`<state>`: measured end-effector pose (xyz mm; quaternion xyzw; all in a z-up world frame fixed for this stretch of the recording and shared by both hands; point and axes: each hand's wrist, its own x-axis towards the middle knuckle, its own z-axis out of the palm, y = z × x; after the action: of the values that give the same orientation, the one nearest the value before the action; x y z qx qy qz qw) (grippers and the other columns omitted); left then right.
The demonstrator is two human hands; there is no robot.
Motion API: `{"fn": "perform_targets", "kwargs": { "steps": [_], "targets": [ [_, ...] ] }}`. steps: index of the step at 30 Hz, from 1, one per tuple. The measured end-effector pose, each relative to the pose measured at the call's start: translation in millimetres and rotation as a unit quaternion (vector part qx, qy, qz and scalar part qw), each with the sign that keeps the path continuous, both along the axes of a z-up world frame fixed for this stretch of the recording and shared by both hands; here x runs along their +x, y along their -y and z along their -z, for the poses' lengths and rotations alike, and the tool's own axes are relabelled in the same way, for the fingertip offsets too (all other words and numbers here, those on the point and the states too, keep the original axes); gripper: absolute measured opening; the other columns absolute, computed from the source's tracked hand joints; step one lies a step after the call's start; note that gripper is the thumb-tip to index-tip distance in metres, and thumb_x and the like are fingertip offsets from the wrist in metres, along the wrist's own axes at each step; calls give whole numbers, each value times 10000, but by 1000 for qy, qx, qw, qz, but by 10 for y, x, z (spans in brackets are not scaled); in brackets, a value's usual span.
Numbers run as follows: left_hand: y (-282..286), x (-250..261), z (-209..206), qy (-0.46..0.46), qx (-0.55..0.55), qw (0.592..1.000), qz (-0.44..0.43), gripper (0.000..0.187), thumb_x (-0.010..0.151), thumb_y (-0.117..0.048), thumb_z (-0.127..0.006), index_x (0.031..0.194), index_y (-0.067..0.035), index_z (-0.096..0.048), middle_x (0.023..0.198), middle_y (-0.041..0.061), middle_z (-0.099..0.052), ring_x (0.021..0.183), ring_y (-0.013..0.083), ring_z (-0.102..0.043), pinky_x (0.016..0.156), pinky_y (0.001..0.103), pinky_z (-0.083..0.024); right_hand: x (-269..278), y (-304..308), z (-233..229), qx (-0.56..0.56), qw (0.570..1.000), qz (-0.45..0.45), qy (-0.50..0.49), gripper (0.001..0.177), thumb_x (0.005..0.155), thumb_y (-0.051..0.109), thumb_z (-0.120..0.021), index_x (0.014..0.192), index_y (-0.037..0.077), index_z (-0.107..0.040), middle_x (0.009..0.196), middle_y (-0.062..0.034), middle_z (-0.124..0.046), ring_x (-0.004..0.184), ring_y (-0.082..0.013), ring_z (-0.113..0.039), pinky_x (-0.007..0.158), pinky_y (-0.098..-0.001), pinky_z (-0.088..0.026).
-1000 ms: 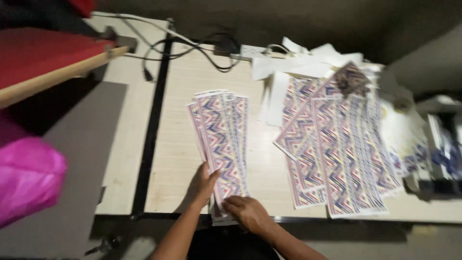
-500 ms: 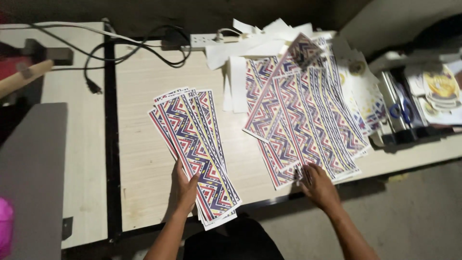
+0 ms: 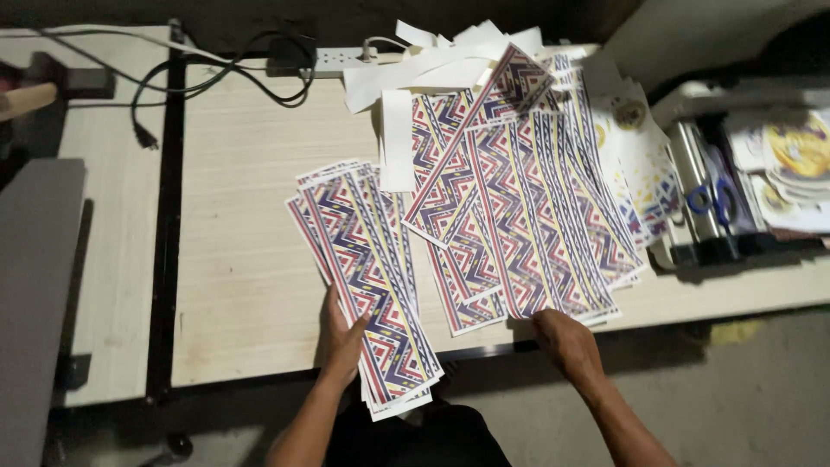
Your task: The person uses scissors to cut a large sheet of patterned paper into multiple vertical strips. After cutting, they stack the strips and arrange them on the table.
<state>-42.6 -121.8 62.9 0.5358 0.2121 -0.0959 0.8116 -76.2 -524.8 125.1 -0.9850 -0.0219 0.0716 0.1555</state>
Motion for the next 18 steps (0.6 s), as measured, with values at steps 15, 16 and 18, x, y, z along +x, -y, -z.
{"fn": "perform_targets", "kwargs": {
  "steps": [15,16,18],
  "targets": [
    [462,-318,407,49,107,992,-36,437,976,-80,-640,1411,-45,-608,1440,168,-622,1281,239,-582,1081,352,-468,1511,-678,-1625,194,958,-105,181,124,1122,125,-559,1164,78,-666,875,-150,-744,737,-276,-725,641,-386,-555],
    [470,-319,506,49,107,992,-44,437,976,-80,-640,1411,-45,-608,1440,168,-622,1281,239,-582,1081,352,-468,1494,-900,-1587,195,957,-113,181,124,1122,125,-559,1164,78,-666,875,-150,-744,737,-276,-725,641,-386,-555],
    [473,-318,704,29,108,992,-58,440,955,-155,-673,1384,-85,-605,1416,134,-654,1293,224,-600,1104,353,-433,1439,-1349,-1508,195,920,-265,214,325,980,93,-535,1264,153,-680,994,-114,-763,753,-257,-743,629,-388,-595]
  ]
}}
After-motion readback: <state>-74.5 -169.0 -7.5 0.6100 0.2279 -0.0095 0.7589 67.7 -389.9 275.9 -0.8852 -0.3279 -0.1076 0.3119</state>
